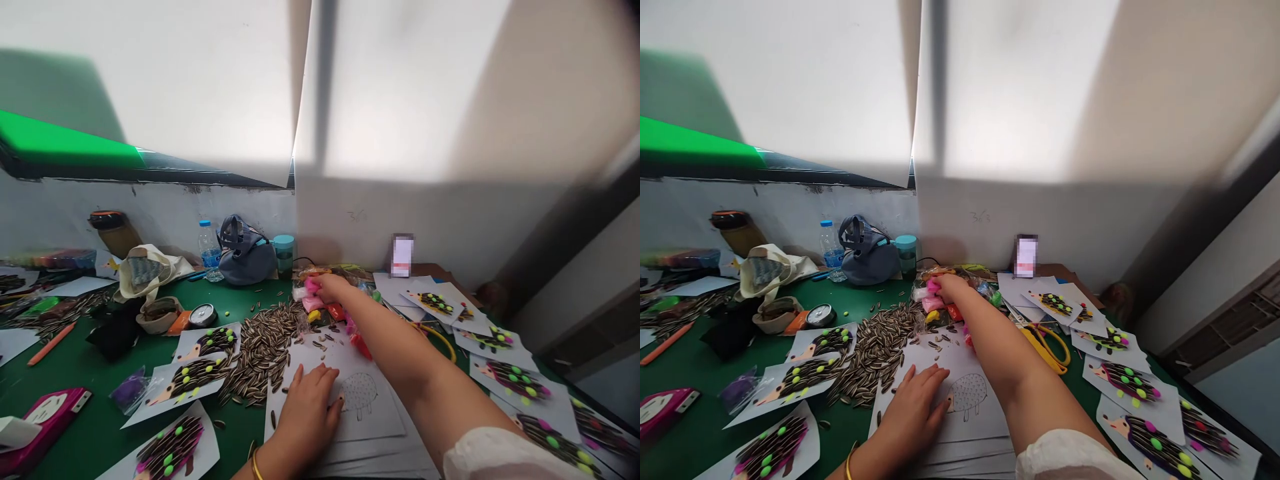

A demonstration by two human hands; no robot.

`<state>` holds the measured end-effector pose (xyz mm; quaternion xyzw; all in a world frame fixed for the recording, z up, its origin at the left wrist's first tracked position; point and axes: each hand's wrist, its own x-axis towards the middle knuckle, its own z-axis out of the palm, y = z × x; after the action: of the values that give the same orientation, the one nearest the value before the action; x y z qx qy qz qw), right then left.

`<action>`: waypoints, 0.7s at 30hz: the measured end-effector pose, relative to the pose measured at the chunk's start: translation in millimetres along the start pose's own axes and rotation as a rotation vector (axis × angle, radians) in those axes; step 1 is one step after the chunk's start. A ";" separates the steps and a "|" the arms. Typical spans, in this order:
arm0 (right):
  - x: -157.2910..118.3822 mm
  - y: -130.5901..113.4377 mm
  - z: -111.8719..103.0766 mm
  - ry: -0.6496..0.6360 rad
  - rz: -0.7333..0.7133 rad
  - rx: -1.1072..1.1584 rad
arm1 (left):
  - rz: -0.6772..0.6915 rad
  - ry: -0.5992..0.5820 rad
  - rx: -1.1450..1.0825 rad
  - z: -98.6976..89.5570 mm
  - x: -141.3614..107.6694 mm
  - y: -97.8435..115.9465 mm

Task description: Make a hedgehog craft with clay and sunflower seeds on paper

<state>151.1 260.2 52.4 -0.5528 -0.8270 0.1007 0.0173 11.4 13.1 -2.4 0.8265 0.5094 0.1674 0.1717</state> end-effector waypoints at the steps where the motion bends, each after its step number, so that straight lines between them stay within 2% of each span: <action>1: -0.1 0.9 -0.3 0.019 0.005 0.000 | 0.000 0.000 0.000 0.2 -0.3 0.0; 5: -2.5 9.5 -7.6 0.063 0.019 0.018 | 0.002 -0.002 -0.002 0.0 -1.0 0.7; 10: -12.8 17.3 -15.7 0.034 0.030 0.041 | 0.007 -0.001 -0.018 -1.3 -1.6 1.2; 17: -33.6 4.6 -22.9 0.064 0.021 0.044 | 0.001 -0.018 -0.017 -2.2 -1.4 1.2; 21: -47.6 -4.4 -24.3 0.007 -0.027 0.064 | -0.003 -0.032 -0.009 -3.7 -1.2 2.8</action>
<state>169.0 218.5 81.0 -0.5409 -0.8309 0.1246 0.0393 11.4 11.2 1.9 0.8275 0.5070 0.1562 0.1838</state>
